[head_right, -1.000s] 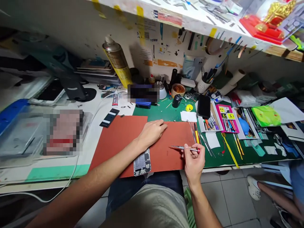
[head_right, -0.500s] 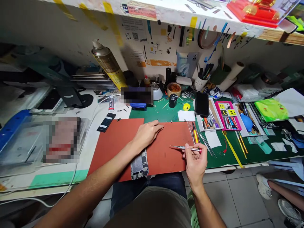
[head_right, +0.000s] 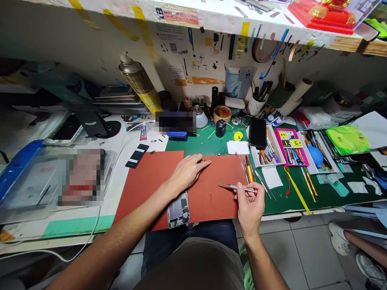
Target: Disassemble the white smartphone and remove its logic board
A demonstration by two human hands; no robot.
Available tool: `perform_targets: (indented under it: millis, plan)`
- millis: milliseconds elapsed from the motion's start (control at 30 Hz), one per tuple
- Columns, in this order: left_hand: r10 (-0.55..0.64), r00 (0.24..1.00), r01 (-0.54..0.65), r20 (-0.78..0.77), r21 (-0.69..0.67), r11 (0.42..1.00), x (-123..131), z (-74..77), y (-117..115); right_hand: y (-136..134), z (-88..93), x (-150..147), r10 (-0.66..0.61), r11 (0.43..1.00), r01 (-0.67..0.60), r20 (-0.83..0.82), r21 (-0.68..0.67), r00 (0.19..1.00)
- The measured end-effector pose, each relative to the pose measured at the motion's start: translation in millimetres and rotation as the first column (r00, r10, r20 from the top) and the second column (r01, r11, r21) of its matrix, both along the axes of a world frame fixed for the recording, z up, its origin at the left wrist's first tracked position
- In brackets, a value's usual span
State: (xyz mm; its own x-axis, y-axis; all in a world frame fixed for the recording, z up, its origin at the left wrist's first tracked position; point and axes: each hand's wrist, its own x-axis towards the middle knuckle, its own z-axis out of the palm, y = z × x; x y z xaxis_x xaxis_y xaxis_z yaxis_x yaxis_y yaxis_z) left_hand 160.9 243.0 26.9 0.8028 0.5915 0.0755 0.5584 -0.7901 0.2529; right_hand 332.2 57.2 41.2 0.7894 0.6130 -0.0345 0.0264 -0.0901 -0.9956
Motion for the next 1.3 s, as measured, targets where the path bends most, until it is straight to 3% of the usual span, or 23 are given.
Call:
perform_targets:
  millis: [167, 267, 400, 500, 600, 700, 800, 867, 933, 1000, 1100, 1300]
  plan:
    - [0.031, 0.999, -0.031, 0.037, -0.005, 0.999, -12.0, 3.2, -1.7, 0.7, -4.1, 1.1, 0.004, 1.000, -0.004, 0.069, -0.009, 0.998]
    - [0.054, 0.988, -0.057, 0.145, 0.017, 0.998, -30.1, 8.6, -7.1, 1.1, -16.0, 1.7, 0.045, 0.998, -0.031, 0.236, -0.063, 0.971]
    - [0.102, 0.943, -0.129, 0.316, 0.066, 0.989, -67.1, 16.5, -26.9, 2.8, -32.2, -0.7, 0.182, 0.983, -0.128, 0.564, -0.135, 0.806]
    - [0.136, 0.893, -0.173, 0.430, 0.047, 0.984, -100.4, 17.7, -49.5, 5.0, -34.3, 0.9, 0.278, 0.960, -0.171, 0.698, -0.220, 0.660]
    - [0.218, 0.857, -0.256, 0.467, 0.019, 0.967, -131.0, 13.3, -73.7, 6.7, -28.6, 14.7, 0.259, 0.956, -0.039, 0.777, -0.290, 0.573]
    - [0.282, 0.836, -0.305, 0.471, -0.029, 0.952, -148.9, 7.6, -95.4, 6.6, -22.1, 36.9, 0.278, 0.916, 0.120, 0.820, -0.383, 0.500]
    - [0.307, 0.823, -0.309, 0.477, -0.077, 0.948, -151.4, 3.4, -109.0, 7.8, -17.2, 47.4, 0.316, 0.897, 0.140, 0.831, -0.419, 0.458]
    - [0.326, 0.820, -0.316, 0.470, -0.101, 0.943, -148.4, 0.5, -111.7, 10.7, -11.9, 39.1, 0.286, 0.931, 0.054, 0.815, -0.360, 0.503]
    - [0.351, 0.820, -0.337, 0.452, -0.115, 0.934, -145.4, -2.5, -111.4, 15.1, -3.3, 18.2, 0.330, 0.942, -0.154, 0.731, -0.300, 0.597]
    - [0.358, 0.832, -0.341, 0.424, -0.118, 0.933, -143.7, -5.2, -111.2, 21.7, 6.0, -11.1, 0.498, 0.865, -0.420, 0.576, -0.275, 0.648]
    - [0.337, 0.868, -0.327, 0.364, -0.092, 0.941, -143.9, -8.2, -113.5, 38.9, 13.0, -55.5, 0.731, 0.676, -0.681, 0.373, -0.281, 0.572]
    - [0.277, 0.891, -0.282, 0.359, -0.039, 0.959, -148.8, -10.9, -117.7, 82.2, 1.9, -97.8, 0.802, 0.578, -0.731, 0.418, -0.362, 0.427]
